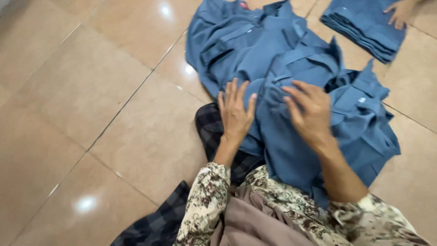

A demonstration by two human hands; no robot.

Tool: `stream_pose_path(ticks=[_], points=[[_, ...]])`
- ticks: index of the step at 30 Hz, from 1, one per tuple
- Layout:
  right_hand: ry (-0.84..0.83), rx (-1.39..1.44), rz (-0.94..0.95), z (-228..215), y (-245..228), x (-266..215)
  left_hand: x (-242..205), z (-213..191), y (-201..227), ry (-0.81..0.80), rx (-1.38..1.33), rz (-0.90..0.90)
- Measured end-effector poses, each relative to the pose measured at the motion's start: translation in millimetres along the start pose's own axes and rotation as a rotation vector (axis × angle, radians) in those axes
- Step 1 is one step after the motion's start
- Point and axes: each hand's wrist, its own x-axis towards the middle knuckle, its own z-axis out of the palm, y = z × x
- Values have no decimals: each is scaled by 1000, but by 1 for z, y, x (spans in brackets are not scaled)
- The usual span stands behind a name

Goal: Folding blue trousers and stacking them on the floor

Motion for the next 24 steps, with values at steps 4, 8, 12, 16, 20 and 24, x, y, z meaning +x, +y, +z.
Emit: stream_pose_path(ticks=[4,8,12,16,20,24], points=[[58,-37,228,-83,5,-1,17,1,71,-153,-254,101],[85,-143,345,-96,95,-38,17,20,105,-552,-313,243],[-176,156,868,-54,159,-85,13,32,94,-637,-273,261],[-32,95,719,-22,118,-78,21,-1,43,-706,-148,210],[-33,53,550,-16,74,-53,37,-78,-23,-314,-42,162],[-204,158,454,-7,41,-42,27,-144,-69,-65,92,-39]])
